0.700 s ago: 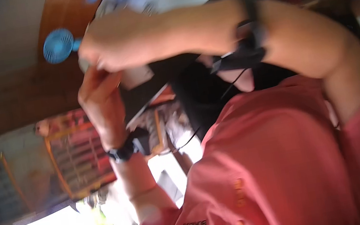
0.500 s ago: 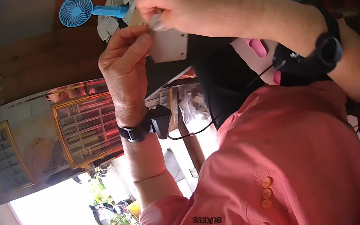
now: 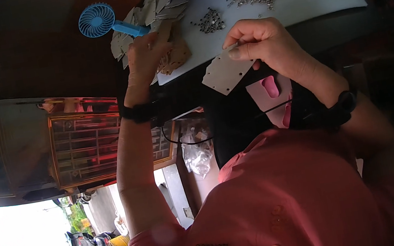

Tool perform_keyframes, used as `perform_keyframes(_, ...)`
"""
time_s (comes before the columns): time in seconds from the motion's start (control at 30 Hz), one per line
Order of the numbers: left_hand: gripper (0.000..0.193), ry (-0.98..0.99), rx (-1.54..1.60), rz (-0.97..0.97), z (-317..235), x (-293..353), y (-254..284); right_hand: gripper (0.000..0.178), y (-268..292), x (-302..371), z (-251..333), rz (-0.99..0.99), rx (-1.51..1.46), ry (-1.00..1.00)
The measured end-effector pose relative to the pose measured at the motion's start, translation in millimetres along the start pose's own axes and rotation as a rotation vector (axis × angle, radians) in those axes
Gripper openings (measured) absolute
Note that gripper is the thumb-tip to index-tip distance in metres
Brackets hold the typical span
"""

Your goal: Manually inserting metal eyelets or components into leather/cardboard shoe upper parts.

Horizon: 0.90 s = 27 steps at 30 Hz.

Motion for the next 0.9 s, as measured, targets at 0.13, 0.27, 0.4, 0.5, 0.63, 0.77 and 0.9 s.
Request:
perform_keyframes(0.13, 0.042, 0.157, 0.241, 0.024, 16.3, -3.2, -14.3, 0.011, -1.4, -1.5, 0.4, 0.002, -0.031, 0.014)
perform_keyframes(0.27, 0.052, 0.157, 0.141, -0.115, 13.3, -0.1, -0.5, 0.011, -1.0, -1.3, -1.0, 0.004, -0.037, 0.024)
perform_keyframes(0.4, 0.045, 0.514, 1.126, -0.034, 4.5, 14.9, 24.6, 0.011, 0.7, 4.1, 1.1, 0.007, -0.062, 0.039)
perform_keyframes(0.5, 0.037, 0.500, 1.305, 0.063, -0.8, 29.5, 10.8, 0.009, -0.3, 2.3, 2.1, 0.011, -0.063, 0.068)
perform_keyframes(0.63, 0.032, 0.525, 1.206, -0.009, -13.0, 37.3, -3.0, 0.010, -1.4, 2.2, 4.8, -0.018, -0.067, 0.075)
perform_keyframes(0.77, 0.042, 0.332, 0.652, -0.199, -8.2, 26.1, -9.0, 0.009, -1.7, 3.2, 1.1, -0.008, -0.081, 0.101)
perform_keyframes(0.9, 0.050, 0.041, 0.192, -0.216, -15.5, 24.9, -15.1, 0.009, -2.3, 5.4, 0.6, -0.033, -0.074, 0.110)
Point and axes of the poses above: each hand's wrist, its own x-axis away from the middle knuckle, its own y-axis out of the back of the hand, z = x × y, the point moved 2 cm from there along -x, towards the middle knuckle, and after that the axes turned 14 degrees about -x, right-handed, at the moved point
